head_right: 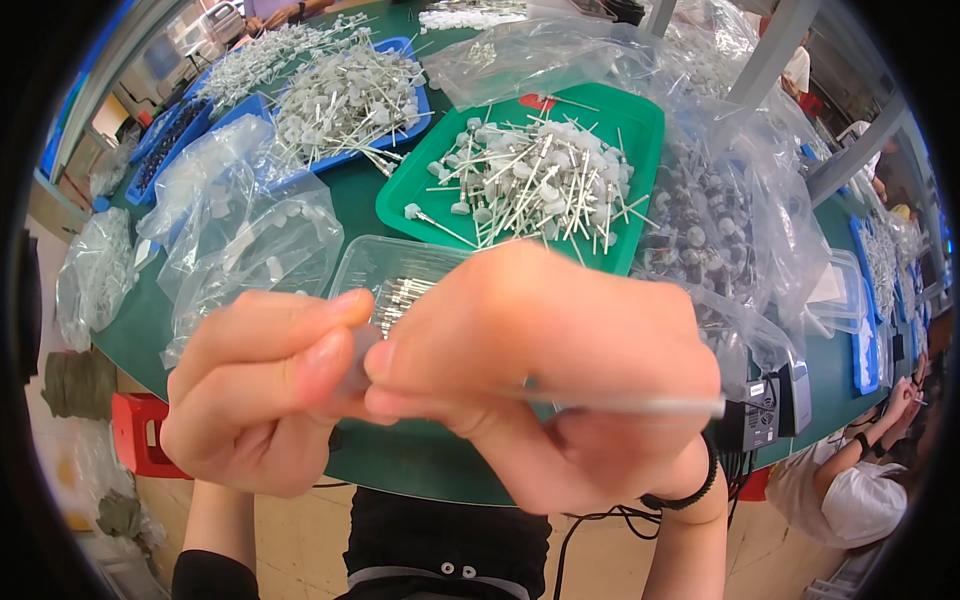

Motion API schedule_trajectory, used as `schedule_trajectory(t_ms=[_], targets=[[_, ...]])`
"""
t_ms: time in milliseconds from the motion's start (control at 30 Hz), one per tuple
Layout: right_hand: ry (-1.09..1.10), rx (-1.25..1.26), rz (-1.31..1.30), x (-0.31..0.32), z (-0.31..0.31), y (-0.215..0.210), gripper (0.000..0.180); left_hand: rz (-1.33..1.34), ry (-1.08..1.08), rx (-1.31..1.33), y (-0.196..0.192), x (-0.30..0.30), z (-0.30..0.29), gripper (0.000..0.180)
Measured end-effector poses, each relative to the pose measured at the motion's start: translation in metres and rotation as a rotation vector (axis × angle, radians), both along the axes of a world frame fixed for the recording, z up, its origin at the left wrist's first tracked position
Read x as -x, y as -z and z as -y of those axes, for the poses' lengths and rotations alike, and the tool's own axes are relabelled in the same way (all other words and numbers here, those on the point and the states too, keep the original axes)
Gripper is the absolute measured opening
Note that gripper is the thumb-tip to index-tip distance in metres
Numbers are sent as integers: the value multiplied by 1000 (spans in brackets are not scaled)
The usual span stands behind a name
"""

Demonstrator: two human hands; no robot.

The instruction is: The person is assembling small white plastic components by inserting metal stems into them using a thin probe tool.

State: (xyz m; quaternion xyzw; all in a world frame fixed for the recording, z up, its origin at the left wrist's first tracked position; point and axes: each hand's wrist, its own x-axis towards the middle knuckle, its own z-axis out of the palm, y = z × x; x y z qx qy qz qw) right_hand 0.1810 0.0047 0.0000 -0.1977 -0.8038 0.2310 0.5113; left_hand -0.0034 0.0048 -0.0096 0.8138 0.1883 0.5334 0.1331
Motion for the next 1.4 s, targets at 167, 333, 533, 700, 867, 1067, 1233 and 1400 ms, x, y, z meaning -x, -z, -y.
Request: schedule_trajectory(t_ms=[167, 333, 533, 700, 867, 1067, 1233, 1400], targets=[[-74, 230, -252, 6, -1, -4, 26, 236, 295, 381, -6, -2, -9, 22], [-249, 553, -490, 14, -3, 9, 25, 483, 616, 897, -3, -4, -10, 17], [-447, 737, -528, 19, -4, 14, 18, 535, 738, 993, 1, 0, -9, 11], [-550, 1049, -779, 20, -17, 26, 13, 498, 346, 945, 18, 16, -16, 16], [272, 570, -254, -15, -53, 29, 16, -382, -285, 691, 44, 73, -37, 14], [667, 308, 235, -23, -68, 45, 26, -146, -392, 668, 44, 84, -38, 13], [699, 163, 401, -25, -71, 58, 31, -517, -745, 219, 61, 89, -43, 18], [741, -18, 588, -25, -66, 60, 40, -674, -988, 138, 63, 95, -41, 21]])
